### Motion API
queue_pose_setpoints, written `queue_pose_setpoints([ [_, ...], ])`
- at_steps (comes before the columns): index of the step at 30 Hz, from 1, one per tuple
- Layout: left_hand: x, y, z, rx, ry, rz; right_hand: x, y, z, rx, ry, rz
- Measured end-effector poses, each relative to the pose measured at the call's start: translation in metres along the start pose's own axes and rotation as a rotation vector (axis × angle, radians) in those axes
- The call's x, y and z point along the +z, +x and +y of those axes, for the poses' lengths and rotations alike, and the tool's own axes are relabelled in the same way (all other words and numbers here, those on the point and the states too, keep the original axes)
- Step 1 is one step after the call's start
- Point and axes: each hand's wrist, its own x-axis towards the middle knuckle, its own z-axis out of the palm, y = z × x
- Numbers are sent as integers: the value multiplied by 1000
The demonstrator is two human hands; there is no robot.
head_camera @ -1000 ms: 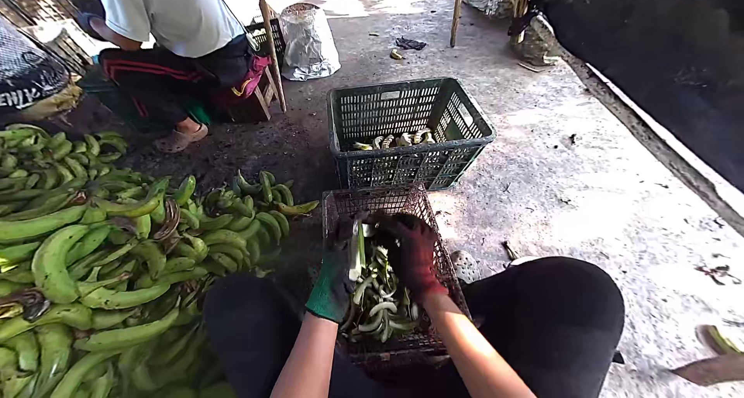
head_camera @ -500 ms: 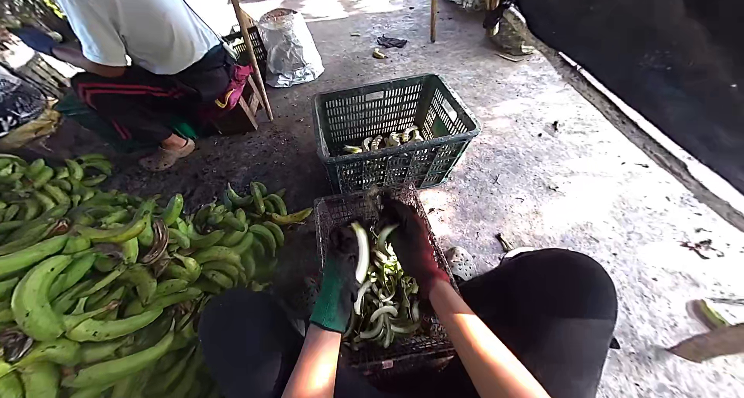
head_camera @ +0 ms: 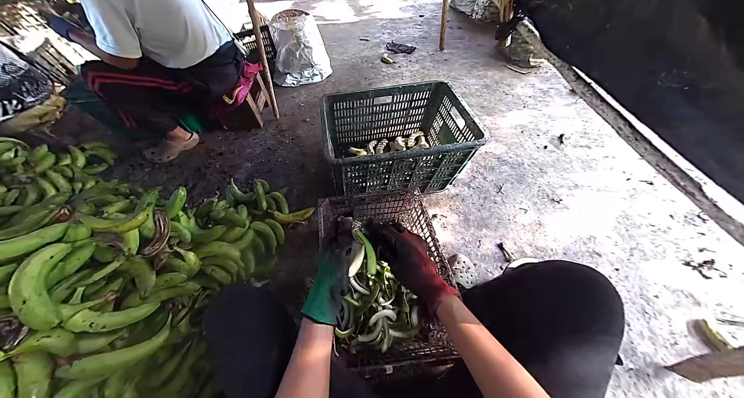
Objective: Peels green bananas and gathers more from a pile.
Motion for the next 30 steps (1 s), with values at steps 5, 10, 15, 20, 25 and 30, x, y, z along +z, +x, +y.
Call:
queue_pose_setpoints([
  [5,-27,-5,-8,-17,103,-259,4,12,3,15,28,-140],
  [10,-41,-17,-5,55,99,-415,12,20,21,67,140,-98],
  [15,-22,4,-13,-81,-532,14,25,-22,2,-78,182,120],
  [20,-20,6,-8,-354,-944,-132,42,-40,3,-347,-80,392],
  [25,-10,0,-1,-374,-758,-79,27,-32,-11,-294,-150,329],
  [30,-8,-14,-11,-221,-205,22,13,-13,-37,133,-124,-38],
])
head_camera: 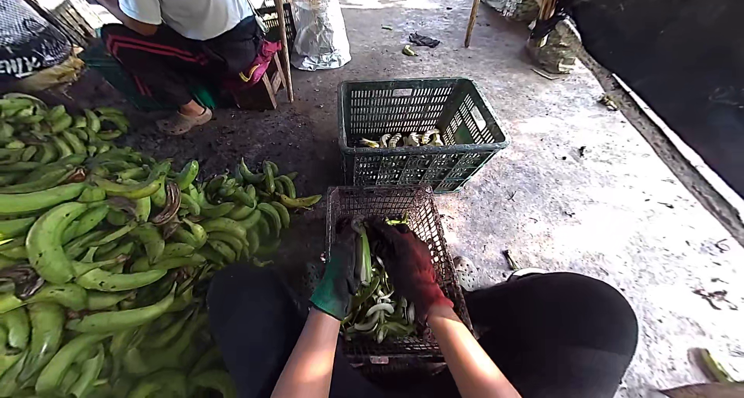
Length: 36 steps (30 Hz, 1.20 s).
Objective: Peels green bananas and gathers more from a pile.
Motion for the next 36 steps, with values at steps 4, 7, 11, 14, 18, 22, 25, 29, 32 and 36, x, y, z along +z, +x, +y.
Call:
queue_pose_setpoints([
  [4,-3,-3,13,48,142,-86,0,20,16,114,274,-160],
  [7,-12,14,8,5,-196,-60,3,8,23,30,310,-23],
  [11,-24,18,12,80,-438,-134,28,-29,35,-445,175,171],
  [14,-20,10,10,44,-348,-195,33,-30,29,-532,123,300],
  [18,-12,7,-2,88,-337,-189,43,3,24,-119,335,264],
  [22,-11,1,16,116,-402,-125,43,3,45,58,990,123],
  [25,8,-6,63,513,-248,37,17,-17,66,247,602,-200],
  [29,77,57,143,1356,-190,156,33,-22,80,398,149,-544],
  [32,107,98,151,1024,216,173,43,-25,78,365,128,-576],
  [36,45,50,118,678,168,39,43,-22,88,360,142,-555],
])
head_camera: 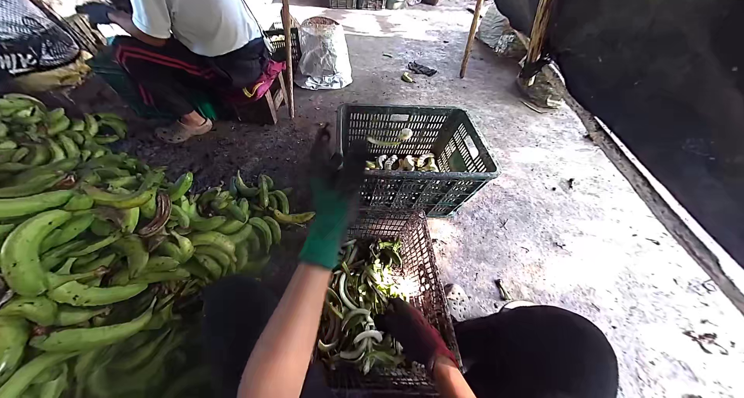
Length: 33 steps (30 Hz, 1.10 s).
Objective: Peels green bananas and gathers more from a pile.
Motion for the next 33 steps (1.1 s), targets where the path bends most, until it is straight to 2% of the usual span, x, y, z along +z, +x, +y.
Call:
queue_pose_setpoints([
  [2,-61,-28,9,86,-104,78,6,6,7,10,-21,17],
  [4,-134,-51,20,229,-160,288,10,9,7,-23,-64,3],
  [6,-215,-86,18,243,1,520,20,9,5,-43,-106,-16],
  [8,-285,-144,3,37,298,699,30,9,-1,-89,-112,-25],
  [10,-329,-209,-21,-336,658,700,42,13,2,-118,-83,-24],
  [12,-350,-272,-54,-728,888,489,48,16,4,-103,-80,-49],
  [14,-348,-325,-89,-983,1045,203,50,20,9,-88,-91,-93],
  [15,-340,-342,-105,-1074,1104,120,50,25,13,-108,-144,-109],
  [16,-330,-353,-122,-1151,1147,86,51,29,16,-134,-202,-113],
  [18,-317,-361,-150,-1300,1088,125,51,32,19,-150,-221,-110],
  [20,-313,-345,-159,-1409,1018,151,49,31,19,-180,-277,-115],
  [22,-316,-323,-160,-1445,1026,210,50,25,15,-182,-313,-91],
  [24,-323,-301,-153,-1396,1082,302,48,22,12,-139,-262,-69],
  [26,-337,-271,-124,-1203,968,393,46,20,4,-80,-118,-33],
  [28,-342,-232,-75,-899,754,473,44,17,-1,-46,-21,-24],
  [31,-323,-175,-6,-315,379,541,40,6,-10,-137,155,-18],
  [33,-299,-145,27,-97,24,494,41,-1,-15,-210,365,-35],
])
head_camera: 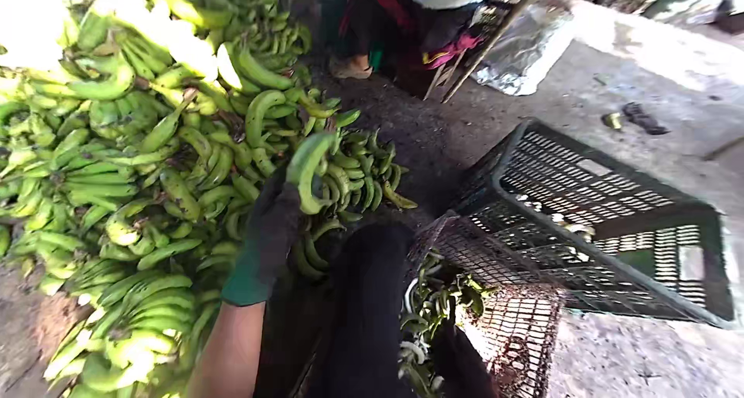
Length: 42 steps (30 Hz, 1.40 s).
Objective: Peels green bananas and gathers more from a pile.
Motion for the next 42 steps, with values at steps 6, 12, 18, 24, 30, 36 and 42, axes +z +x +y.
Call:
queue_pose_setpoints([
  [6,118,21,39,374,-127,-230,5,-20,-20,-76,5,129],
  [12,221,-46,-18,476,85,-568,-30,-83,-117,-821,-264,902],
  [18,247,-73,-10,496,0,-727,-22,-75,-37,-99,-145,28],
  [24,264,-52,-60,-304,-150,-584,-48,-56,-46,-688,-61,342],
  [30,261,-67,-55,-525,-194,-773,-41,-27,-61,-725,-371,608],
  [36,251,-76,-67,-511,14,-557,-68,12,-74,-494,-93,928],
  [42,255,-61,-88,-503,-307,-691,-19,-21,-51,-637,-179,537],
])
